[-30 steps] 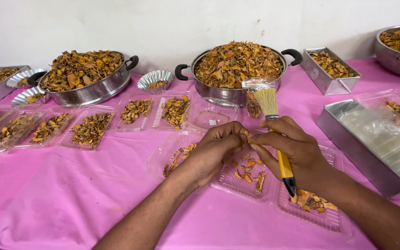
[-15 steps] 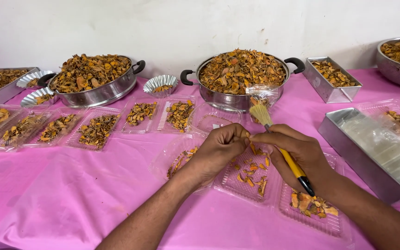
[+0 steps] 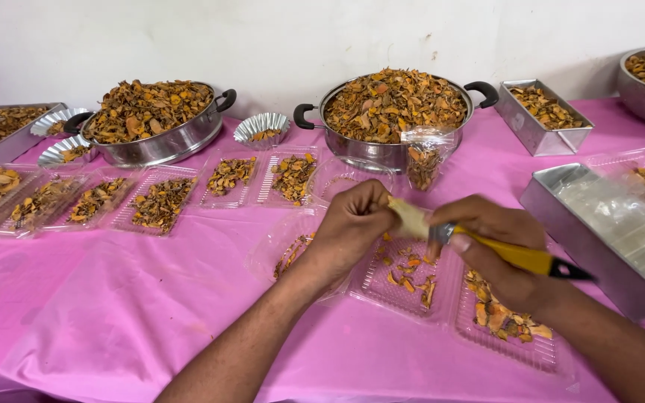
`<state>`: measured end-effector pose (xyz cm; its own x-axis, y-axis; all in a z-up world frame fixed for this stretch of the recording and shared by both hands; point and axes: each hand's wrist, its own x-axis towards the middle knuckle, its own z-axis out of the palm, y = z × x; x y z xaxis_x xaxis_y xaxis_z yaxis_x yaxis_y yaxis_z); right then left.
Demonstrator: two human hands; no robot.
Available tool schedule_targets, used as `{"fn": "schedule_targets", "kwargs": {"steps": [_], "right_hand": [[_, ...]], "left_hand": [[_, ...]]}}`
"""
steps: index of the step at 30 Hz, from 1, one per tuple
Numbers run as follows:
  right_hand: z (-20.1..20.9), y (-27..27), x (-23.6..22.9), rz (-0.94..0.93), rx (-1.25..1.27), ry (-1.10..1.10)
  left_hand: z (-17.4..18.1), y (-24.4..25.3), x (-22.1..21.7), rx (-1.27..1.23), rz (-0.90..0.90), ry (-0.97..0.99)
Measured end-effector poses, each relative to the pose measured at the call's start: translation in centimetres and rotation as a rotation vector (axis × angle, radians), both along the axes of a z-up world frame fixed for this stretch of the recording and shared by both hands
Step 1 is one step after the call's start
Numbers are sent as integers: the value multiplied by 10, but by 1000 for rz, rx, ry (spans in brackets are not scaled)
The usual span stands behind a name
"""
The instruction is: Sorting and cleaning dried herbs into small plastic containers using a brush and fingers
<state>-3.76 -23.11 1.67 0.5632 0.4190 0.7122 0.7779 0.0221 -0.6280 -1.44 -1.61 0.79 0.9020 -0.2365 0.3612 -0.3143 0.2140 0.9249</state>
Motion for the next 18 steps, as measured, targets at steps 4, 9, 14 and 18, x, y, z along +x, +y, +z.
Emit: {"fn": "schedule_targets", "kwargs": {"steps": [4, 9, 14, 18], "right_hand": [[-5, 8, 21, -6, 19, 41], [-33, 3, 77, -138, -397, -83], [-30, 28, 71, -136, -607, -143], [-41, 36, 75, -173, -777, -213]], "left_hand": [[20, 14, -15, 124, 251, -98], [43, 51, -36, 1296, 365, 66], [26, 65, -36, 1422, 315, 79], [26, 62, -59, 1522, 450, -51]]}}
